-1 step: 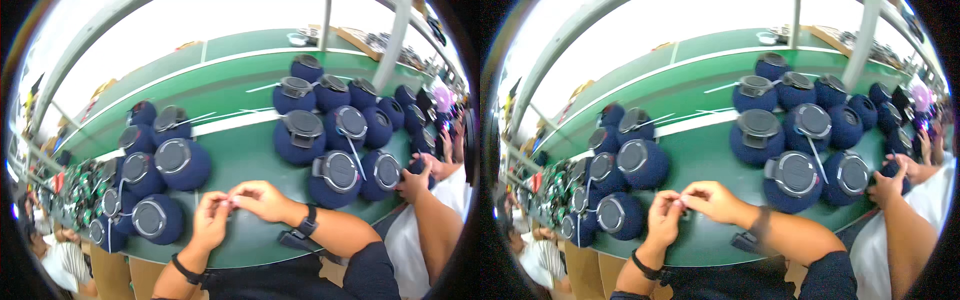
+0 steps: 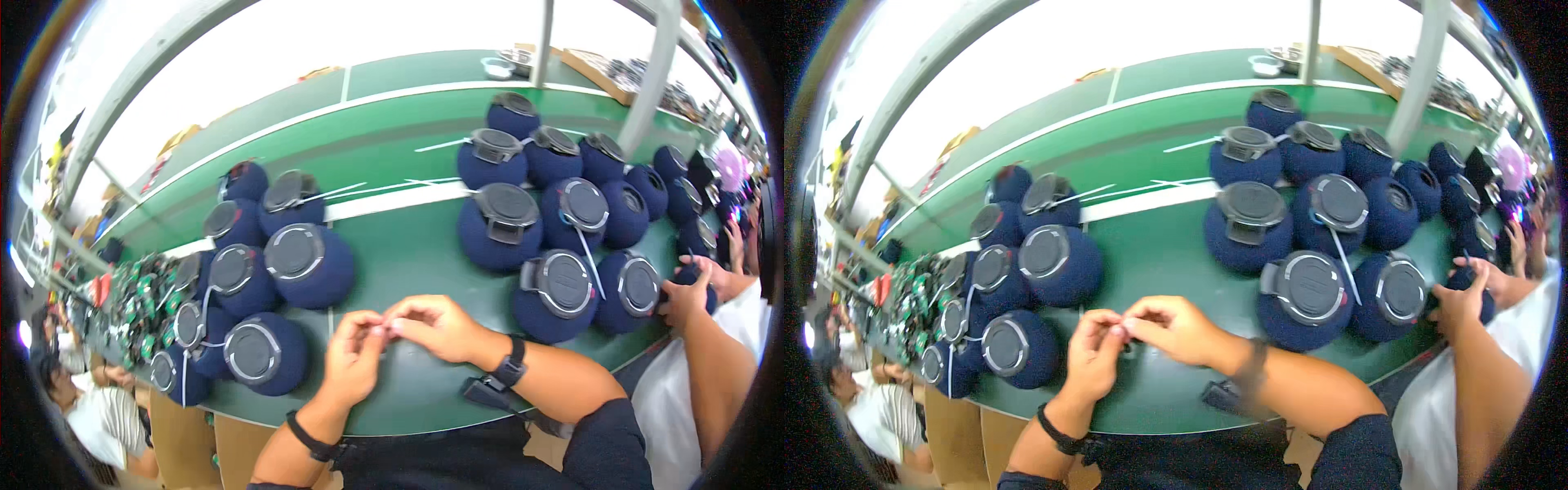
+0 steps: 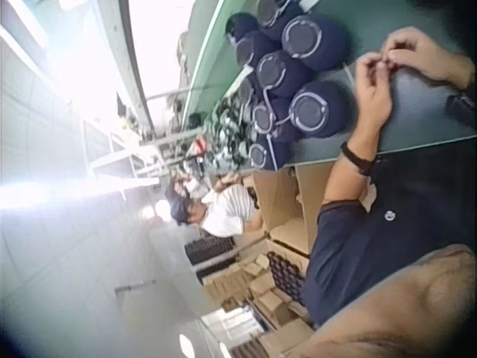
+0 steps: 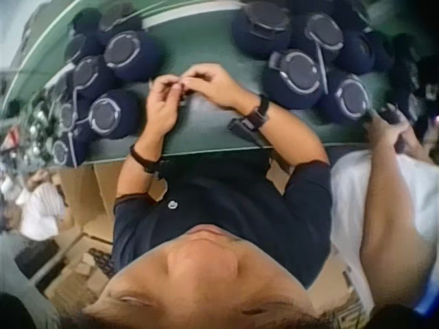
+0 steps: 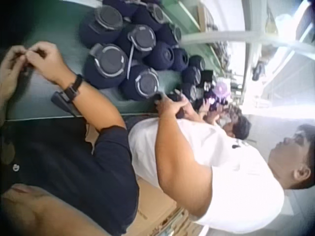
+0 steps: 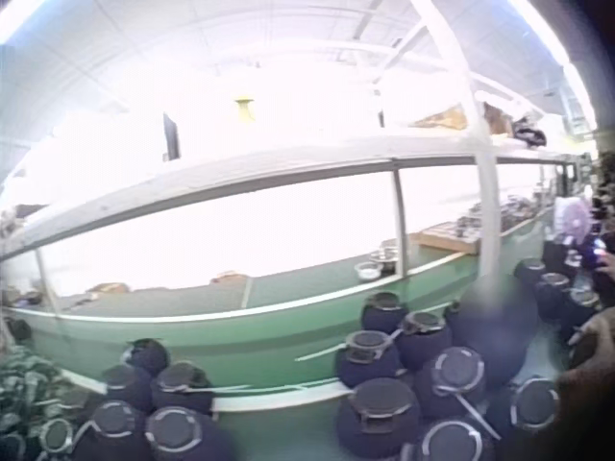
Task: Connecting circuit boards and wires to assemble spherical electronic speakers on a factory production line.
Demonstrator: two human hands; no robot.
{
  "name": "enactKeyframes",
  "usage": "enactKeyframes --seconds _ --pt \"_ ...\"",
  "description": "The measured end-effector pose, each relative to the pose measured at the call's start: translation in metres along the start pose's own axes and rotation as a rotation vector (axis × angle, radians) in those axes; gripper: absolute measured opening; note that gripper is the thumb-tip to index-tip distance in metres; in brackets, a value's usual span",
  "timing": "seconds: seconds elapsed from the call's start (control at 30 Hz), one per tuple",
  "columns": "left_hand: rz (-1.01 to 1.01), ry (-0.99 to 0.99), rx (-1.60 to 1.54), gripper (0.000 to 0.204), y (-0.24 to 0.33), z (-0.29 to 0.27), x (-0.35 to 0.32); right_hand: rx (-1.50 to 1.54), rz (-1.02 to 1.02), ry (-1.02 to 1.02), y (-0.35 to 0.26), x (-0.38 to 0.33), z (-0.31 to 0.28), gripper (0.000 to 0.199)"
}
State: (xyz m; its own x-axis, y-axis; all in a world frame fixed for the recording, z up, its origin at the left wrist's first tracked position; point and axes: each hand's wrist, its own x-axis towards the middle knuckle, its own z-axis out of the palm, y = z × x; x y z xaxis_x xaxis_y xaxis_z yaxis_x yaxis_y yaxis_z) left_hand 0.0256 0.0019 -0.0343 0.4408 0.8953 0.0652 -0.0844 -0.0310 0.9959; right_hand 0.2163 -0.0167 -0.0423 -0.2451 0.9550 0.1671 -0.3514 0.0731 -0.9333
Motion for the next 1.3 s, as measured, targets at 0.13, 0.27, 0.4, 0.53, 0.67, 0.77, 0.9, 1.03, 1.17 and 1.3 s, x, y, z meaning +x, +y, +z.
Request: enactKeyframes --seconds 0.13,0.27,0.4,0.53,0.67,0.77,0.9,1.03,1.17,1.3 --pt "0.017 -0.006 -0.126 0.013 -0.0011 0.0044 0.0 0.059 0.055 0.007 -0.0035 -0.0033 -0.0016 0.018" --pt "0.048 -0.038 -0.131 0.014 -0.0015 0.0029 0.0 0.011 0.065 0.014 -0.0064 -0.0024 -0.0009 0.019" --pt "0.059 -0.008 -0.143 0.014 -0.0031 0.0045 -0.001 -0.001 0.047 0.001 -0.0062 -0.0026 -0.0005 0.019" --pt "0.061 0.003 -0.161 0.013 -0.0036 0.0061 -0.0005 -0.001 0.038 -0.002 -0.0023 -0.0025 -0.0025 0.021" --pt "0.021 0.024 -0.083 0.014 -0.0021 0.0038 -0.0008 -0.014 0.029 -0.005 0.0015 -0.0011 -0.0036 0.021" --pt "0.045 0.02 -0.07 0.013 -0.0023 0.0037 0.0002 -0.014 0.007 -0.019 0.0018 -0.0012 -0.0042 0.02" --pt "0.03 0.025 -0.103 0.013 -0.0039 0.0045 0.0002 -0.009 0.021 -0.022 0.0005 -0.0008 -0.0036 0.02" --pt "0.047 0.016 -0.112 0.013 -0.006 0.0038 -0.0005 -0.024 0.03 -0.003 -0.0028 -0.0009 -0.0012 0.02" --pt "0.063 0.002 -0.074 0.014 -0.0097 0.0011 0.0 -0.124 0.075 0.001 -0.0067 -0.0021 -0.0032 0.024" --pt "0.081 0.001 -0.076 0.015 -0.0053 0.0029 0.0019 -0.082 0.085 0.033 -0.0052 -0.0005 -0.004 0.027"
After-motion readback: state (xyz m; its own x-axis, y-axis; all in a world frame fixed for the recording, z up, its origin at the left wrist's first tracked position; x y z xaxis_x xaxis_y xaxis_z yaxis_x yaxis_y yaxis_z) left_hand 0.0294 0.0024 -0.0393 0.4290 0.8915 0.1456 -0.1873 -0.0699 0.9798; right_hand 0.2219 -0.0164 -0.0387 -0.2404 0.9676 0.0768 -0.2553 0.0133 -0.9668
